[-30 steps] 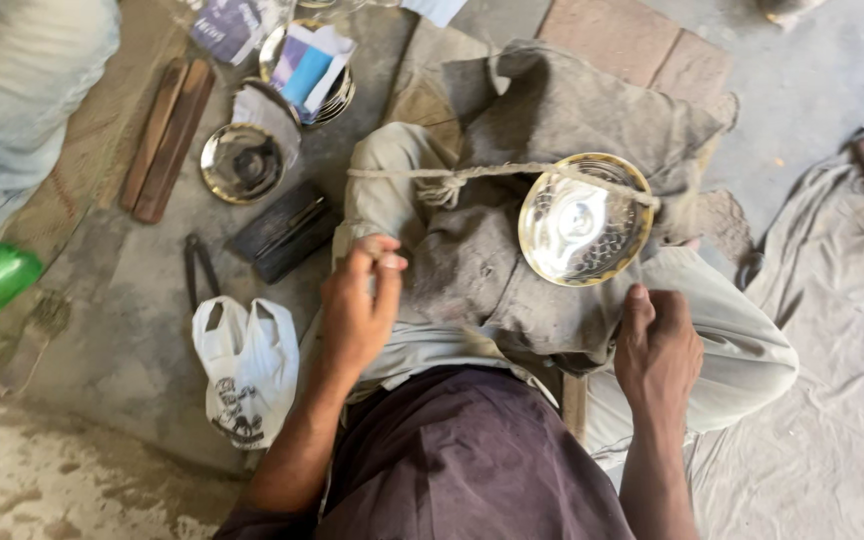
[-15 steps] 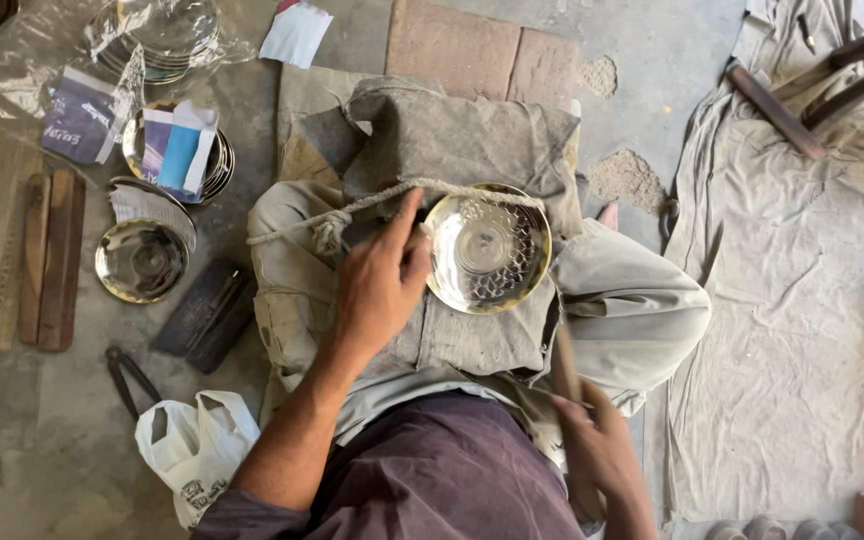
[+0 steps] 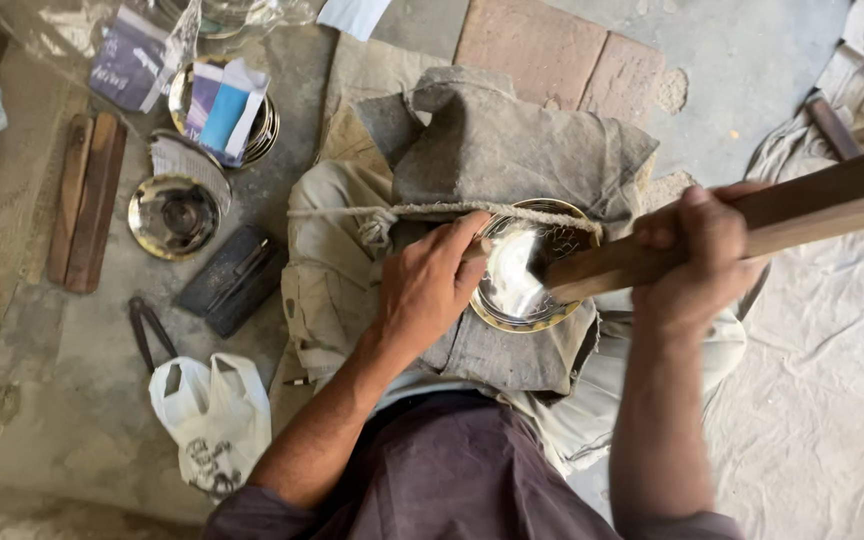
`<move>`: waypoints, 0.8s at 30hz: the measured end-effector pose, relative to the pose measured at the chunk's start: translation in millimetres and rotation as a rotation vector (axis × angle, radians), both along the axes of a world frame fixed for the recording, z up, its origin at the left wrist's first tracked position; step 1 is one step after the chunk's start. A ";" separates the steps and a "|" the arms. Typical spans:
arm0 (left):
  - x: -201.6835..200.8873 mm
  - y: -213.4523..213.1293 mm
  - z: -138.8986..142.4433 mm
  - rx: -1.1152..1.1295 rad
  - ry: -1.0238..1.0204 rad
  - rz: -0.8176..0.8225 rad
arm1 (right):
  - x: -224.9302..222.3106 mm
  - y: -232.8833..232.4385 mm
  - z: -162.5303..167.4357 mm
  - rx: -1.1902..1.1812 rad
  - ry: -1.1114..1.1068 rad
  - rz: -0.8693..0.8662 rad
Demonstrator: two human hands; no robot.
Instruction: The person sits on the floor with a brass plate lashed to a sandbag and hammers a small punch held against the plate's surface with a wooden mallet, working the punch across the plate to emboss a decorative pattern. At the end they untie the rope holding the plate and lift the finished plate off the bag.
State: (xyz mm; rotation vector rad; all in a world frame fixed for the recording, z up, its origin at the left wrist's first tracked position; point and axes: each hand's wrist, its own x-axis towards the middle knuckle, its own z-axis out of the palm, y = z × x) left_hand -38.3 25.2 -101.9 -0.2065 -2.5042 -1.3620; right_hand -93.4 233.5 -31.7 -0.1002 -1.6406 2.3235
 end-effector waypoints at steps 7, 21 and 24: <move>-3.2 8.5 0.8 -0.096 0.035 0.041 | -26.1 19.6 7.1 0.225 0.128 -0.225; -0.1 1.9 -6.9 -0.109 -0.003 -0.107 | -36.1 0.0 -25.2 -0.053 0.138 -0.310; 1.0 -3.0 -12.0 0.030 0.024 -0.056 | -23.0 -31.5 -24.8 0.091 0.192 -0.073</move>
